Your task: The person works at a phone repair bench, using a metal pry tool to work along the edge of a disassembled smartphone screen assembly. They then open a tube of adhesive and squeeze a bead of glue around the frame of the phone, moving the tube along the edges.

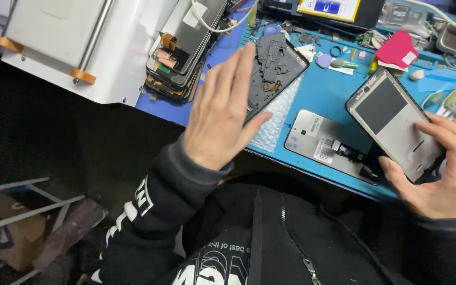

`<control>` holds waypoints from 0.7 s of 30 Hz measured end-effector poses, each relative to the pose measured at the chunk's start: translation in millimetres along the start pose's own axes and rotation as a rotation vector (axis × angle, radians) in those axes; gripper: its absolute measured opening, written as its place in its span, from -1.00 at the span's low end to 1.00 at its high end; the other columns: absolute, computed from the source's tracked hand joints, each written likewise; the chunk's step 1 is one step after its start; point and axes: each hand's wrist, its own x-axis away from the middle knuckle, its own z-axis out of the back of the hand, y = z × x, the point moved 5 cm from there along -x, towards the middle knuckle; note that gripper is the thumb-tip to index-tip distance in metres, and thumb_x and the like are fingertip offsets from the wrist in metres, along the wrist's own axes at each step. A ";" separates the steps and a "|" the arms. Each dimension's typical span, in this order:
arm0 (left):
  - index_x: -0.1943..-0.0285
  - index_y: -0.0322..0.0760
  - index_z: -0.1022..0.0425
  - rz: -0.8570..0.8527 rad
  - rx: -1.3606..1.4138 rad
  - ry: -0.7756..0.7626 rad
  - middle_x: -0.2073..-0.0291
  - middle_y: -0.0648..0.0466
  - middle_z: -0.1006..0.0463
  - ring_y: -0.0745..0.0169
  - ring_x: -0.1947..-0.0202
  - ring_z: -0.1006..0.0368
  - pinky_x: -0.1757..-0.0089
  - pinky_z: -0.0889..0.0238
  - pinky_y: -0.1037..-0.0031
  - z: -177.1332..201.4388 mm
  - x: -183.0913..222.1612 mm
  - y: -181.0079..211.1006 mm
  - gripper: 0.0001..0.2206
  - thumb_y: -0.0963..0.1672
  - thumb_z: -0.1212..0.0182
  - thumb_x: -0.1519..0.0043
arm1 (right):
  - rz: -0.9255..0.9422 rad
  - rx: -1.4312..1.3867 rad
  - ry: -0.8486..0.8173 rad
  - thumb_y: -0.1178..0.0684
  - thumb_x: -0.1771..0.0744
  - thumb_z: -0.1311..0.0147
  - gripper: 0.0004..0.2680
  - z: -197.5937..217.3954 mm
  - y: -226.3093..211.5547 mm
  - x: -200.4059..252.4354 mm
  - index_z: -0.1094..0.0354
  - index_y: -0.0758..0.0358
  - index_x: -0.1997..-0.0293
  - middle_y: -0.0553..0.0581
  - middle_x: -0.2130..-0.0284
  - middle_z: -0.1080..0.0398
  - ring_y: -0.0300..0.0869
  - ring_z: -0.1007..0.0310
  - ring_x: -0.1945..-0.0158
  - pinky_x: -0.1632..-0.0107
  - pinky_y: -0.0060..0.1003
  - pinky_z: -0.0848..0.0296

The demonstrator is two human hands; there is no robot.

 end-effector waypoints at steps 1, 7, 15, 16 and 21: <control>-0.57 -0.51 0.00 -0.006 -0.001 0.005 -0.29 -0.25 -0.36 -0.18 -0.23 -0.34 -0.24 -0.27 0.12 -4.0 -6.6 2.8 -0.15 -0.08 -0.50 -0.22 | 0.002 0.003 0.007 0.13 -0.28 -0.41 -0.58 1.3 -1.9 -1.9 -0.27 0.40 -0.19 0.35 -0.18 -0.32 0.08 -0.35 -0.26 -0.44 -0.08 -0.27; -0.58 -0.37 0.18 0.126 -0.240 -0.228 -0.31 -0.22 -0.28 -0.17 0.04 -0.35 0.05 -0.28 0.12 -36.4 -28.5 -5.0 0.10 0.09 -0.58 -0.02 | -0.035 -0.091 0.038 0.08 -0.27 -0.40 -0.57 6.1 -7.9 -9.5 -0.31 0.38 -0.21 0.37 -0.17 -0.39 0.13 -0.42 -0.26 -0.41 -0.07 -0.35; -0.57 -0.38 0.17 0.124 -0.260 -0.167 -0.25 -0.25 -0.32 -0.13 0.18 -0.46 0.29 -0.46 0.24 -40.0 -27.3 -4.9 0.08 0.06 -0.55 0.00 | -0.023 -0.043 -0.015 0.08 -0.25 -0.41 -0.56 2.4 -5.5 -7.3 -0.31 0.37 -0.20 0.37 -0.17 -0.39 0.12 -0.45 -0.27 -0.50 -0.03 -0.32; -0.57 -0.38 0.17 0.124 -0.258 -0.172 -0.25 -0.25 -0.32 -0.13 0.18 -0.46 0.29 -0.46 0.24 -39.4 -26.0 -4.3 0.08 0.06 -0.55 0.00 | -0.028 -0.044 -0.018 0.08 -0.25 -0.41 -0.56 2.8 -7.2 -8.9 -0.31 0.37 -0.20 0.37 -0.17 -0.39 0.12 -0.45 -0.27 -0.50 -0.03 -0.32; -0.55 -0.37 0.07 0.157 -0.362 -0.182 -0.28 -0.23 -0.32 -0.03 0.29 -0.47 0.50 -0.39 0.31 -36.4 -23.3 -5.8 0.00 0.09 -0.52 -0.07 | -0.010 -0.037 -0.018 0.11 -0.23 -0.41 -0.55 4.2 -10.4 -11.5 -0.29 0.40 -0.18 0.40 -0.15 -0.38 0.14 -0.44 -0.24 -0.47 -0.01 -0.32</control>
